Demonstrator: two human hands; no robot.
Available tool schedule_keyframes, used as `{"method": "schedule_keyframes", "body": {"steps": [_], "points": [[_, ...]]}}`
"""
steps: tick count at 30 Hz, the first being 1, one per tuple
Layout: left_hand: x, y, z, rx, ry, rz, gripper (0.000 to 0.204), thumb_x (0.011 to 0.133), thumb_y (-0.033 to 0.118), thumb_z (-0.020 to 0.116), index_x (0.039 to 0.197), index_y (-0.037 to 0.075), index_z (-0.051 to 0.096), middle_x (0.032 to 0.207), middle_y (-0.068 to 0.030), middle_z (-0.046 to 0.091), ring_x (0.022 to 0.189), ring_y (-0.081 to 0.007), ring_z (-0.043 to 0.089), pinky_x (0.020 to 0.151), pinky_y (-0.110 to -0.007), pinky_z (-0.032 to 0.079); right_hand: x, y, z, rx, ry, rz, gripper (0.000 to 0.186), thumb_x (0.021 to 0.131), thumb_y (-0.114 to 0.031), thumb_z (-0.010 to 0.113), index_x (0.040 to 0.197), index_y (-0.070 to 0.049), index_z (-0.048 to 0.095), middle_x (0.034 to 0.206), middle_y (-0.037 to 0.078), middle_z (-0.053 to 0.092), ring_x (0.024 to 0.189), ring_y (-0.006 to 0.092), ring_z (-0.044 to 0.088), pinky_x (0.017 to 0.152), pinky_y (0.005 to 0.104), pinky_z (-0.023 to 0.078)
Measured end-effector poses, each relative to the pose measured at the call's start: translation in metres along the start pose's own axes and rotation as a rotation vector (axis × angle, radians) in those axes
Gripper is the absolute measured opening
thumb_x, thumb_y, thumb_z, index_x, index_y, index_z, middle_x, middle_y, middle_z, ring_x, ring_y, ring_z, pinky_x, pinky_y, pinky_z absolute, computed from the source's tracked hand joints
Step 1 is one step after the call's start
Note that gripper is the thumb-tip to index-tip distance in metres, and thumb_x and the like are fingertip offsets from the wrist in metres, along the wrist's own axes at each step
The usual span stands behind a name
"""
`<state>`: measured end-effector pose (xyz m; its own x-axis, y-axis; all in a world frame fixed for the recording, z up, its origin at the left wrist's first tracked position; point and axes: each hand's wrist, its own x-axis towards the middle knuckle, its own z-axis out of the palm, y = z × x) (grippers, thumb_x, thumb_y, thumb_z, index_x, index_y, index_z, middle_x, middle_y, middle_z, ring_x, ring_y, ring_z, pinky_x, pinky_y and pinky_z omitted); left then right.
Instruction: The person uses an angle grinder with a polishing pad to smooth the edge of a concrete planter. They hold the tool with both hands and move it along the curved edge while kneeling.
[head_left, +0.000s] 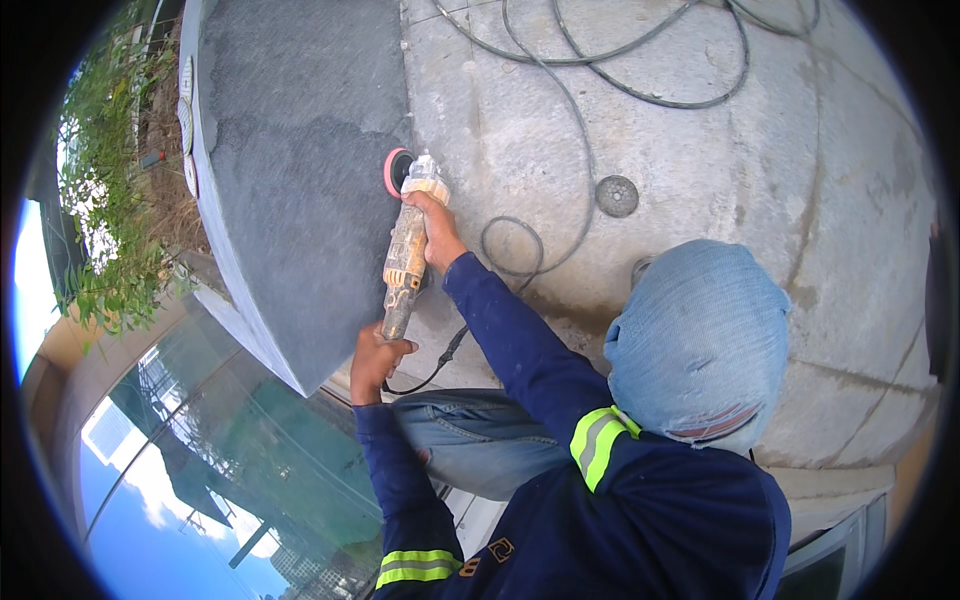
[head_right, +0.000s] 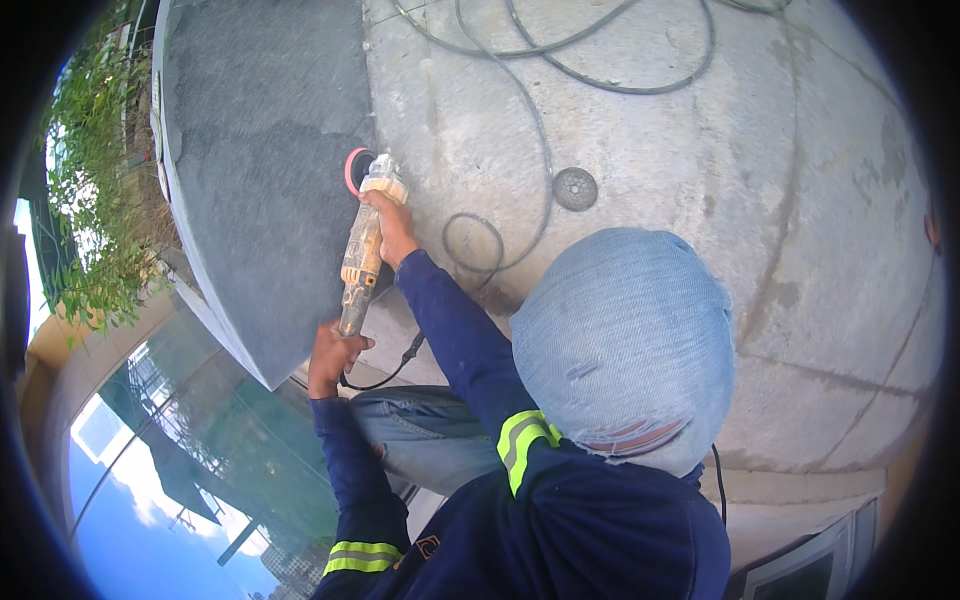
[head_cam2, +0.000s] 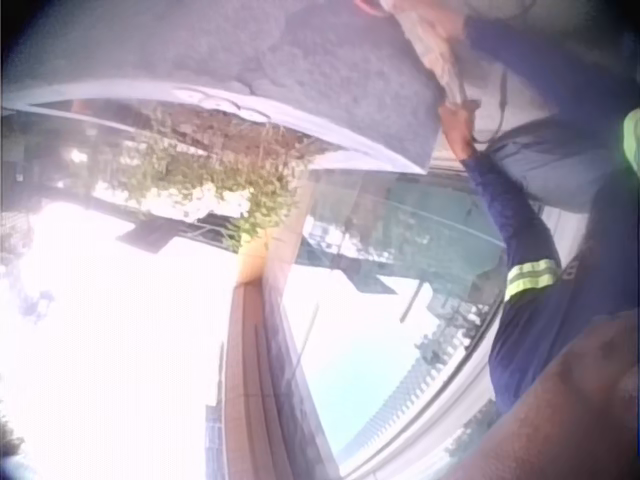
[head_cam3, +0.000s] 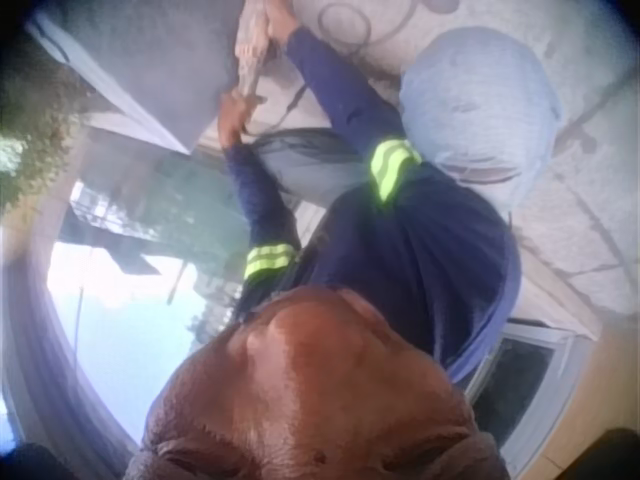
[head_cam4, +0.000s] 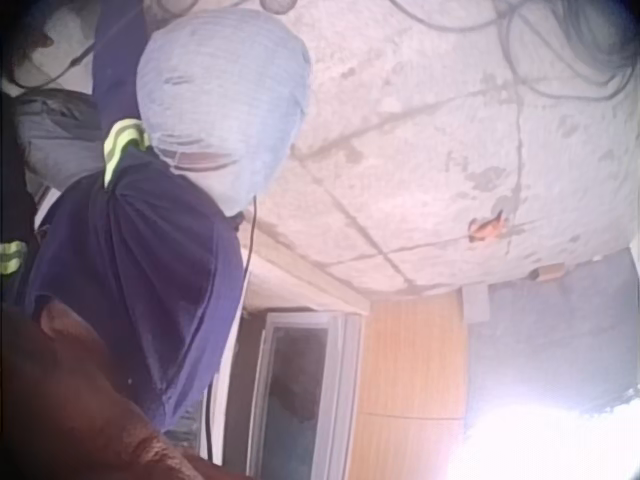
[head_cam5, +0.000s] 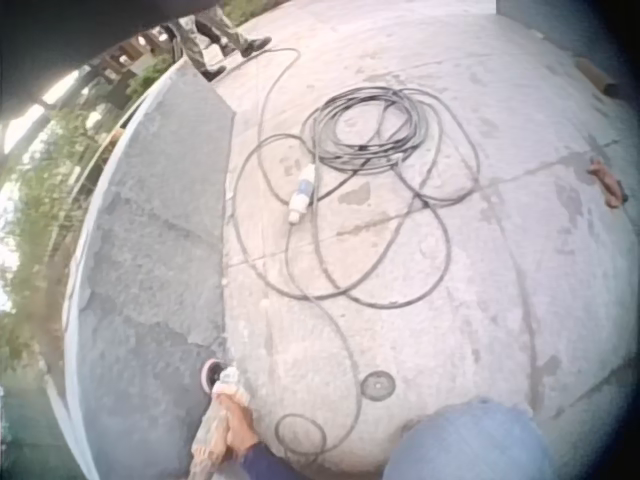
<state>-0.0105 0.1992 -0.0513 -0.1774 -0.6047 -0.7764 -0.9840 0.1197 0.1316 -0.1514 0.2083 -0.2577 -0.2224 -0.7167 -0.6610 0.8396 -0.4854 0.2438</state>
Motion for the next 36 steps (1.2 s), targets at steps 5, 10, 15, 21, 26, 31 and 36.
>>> {"method": "schedule_keyframes", "body": {"steps": [5, 10, 15, 21, 26, 31, 36], "points": [[-0.011, 0.002, 0.004, -0.035, 0.006, -0.009, 0.019, 0.073, 0.007, 0.080, 0.082, 0.005, 0.063, 0.056, 0.0005, 0.052, 0.041, -0.0091, 0.042, 0.040, -0.029, 0.030, -0.003, 0.005, -0.005, 0.006, -0.011, -0.016, 0.043, 0.081, -0.024, 0.079, 0.112, 0.000, 0.061, 0.082, 0.014, 0.062, 0.066, 0.0326, 0.068, 0.060, 0.0493, 0.060], [-0.003, 0.003, -0.001, -0.027, 0.016, 0.013, 0.018, 0.074, 0.008, 0.080, 0.081, 0.004, 0.063, 0.056, 0.0001, 0.052, 0.041, -0.0091, 0.042, 0.040, -0.030, 0.030, 0.000, -0.002, 0.004, -0.010, -0.003, -0.005, 0.044, 0.081, -0.024, 0.079, 0.113, 0.000, 0.060, 0.084, 0.016, 0.062, 0.068, 0.0333, 0.068, 0.060, 0.0499, 0.060], [0.000, 0.011, -0.003, -0.032, 0.006, 0.020, 0.018, 0.074, 0.007, 0.080, 0.078, 0.004, 0.062, 0.056, -0.0002, 0.052, 0.042, -0.0091, 0.043, 0.040, -0.030, 0.030, 0.010, -0.003, 0.003, -0.005, 0.006, 0.002, 0.045, 0.081, -0.024, 0.079, 0.113, 0.000, 0.060, 0.085, 0.017, 0.062, 0.069, 0.0340, 0.068, 0.061, 0.0508, 0.059], [-0.006, -0.006, -0.005, 0.002, -0.009, -0.010, 0.019, 0.073, 0.007, 0.080, 0.080, 0.004, 0.063, 0.057, 0.0006, 0.052, 0.042, -0.0089, 0.044, 0.040, -0.030, 0.030, 0.002, 0.014, -0.009, -0.005, 0.009, -0.014, 0.044, 0.082, -0.024, 0.079, 0.113, 0.000, 0.060, 0.084, 0.017, 0.063, 0.068, 0.0335, 0.069, 0.061, 0.0509, 0.060], [-0.023, -0.021, -0.001, 0.015, -0.019, -0.051, 0.021, 0.073, 0.007, 0.081, 0.086, 0.004, 0.065, 0.058, 0.0013, 0.052, 0.043, -0.0080, 0.044, 0.041, -0.029, 0.030, -0.017, 0.031, -0.022, -0.002, 0.043, 0.010, 0.042, 0.082, -0.024, 0.079, 0.112, 0.000, 0.061, 0.084, 0.016, 0.064, 0.067, 0.0326, 0.068, 0.061, 0.0500, 0.060], [-0.039, -0.042, -0.001, -0.013, -0.035, -0.069, 0.022, 0.073, 0.007, 0.081, 0.089, 0.003, 0.067, 0.059, 0.0031, 0.052, 0.045, -0.0072, 0.043, 0.043, -0.028, 0.030, -0.042, 0.041, -0.025, 0.002, 0.061, 0.079, 0.042, 0.082, -0.025, 0.079, 0.112, -0.001, 0.061, 0.084, 0.014, 0.063, 0.068, 0.0319, 0.068, 0.062, 0.0490, 0.060], [-0.045, -0.039, 0.002, -0.016, -0.008, -0.054, 0.022, 0.073, 0.007, 0.081, 0.090, 0.003, 0.067, 0.061, 0.0042, 0.052, 0.047, -0.0070, 0.044, 0.045, -0.028, 0.032, -0.048, 0.039, -0.021, -0.010, 0.031, 0.081, 0.042, 0.082, -0.026, 0.079, 0.111, -0.003, 0.061, 0.084, 0.013, 0.063, 0.069, 0.0312, 0.068, 0.064, 0.0491, 0.060]]}}
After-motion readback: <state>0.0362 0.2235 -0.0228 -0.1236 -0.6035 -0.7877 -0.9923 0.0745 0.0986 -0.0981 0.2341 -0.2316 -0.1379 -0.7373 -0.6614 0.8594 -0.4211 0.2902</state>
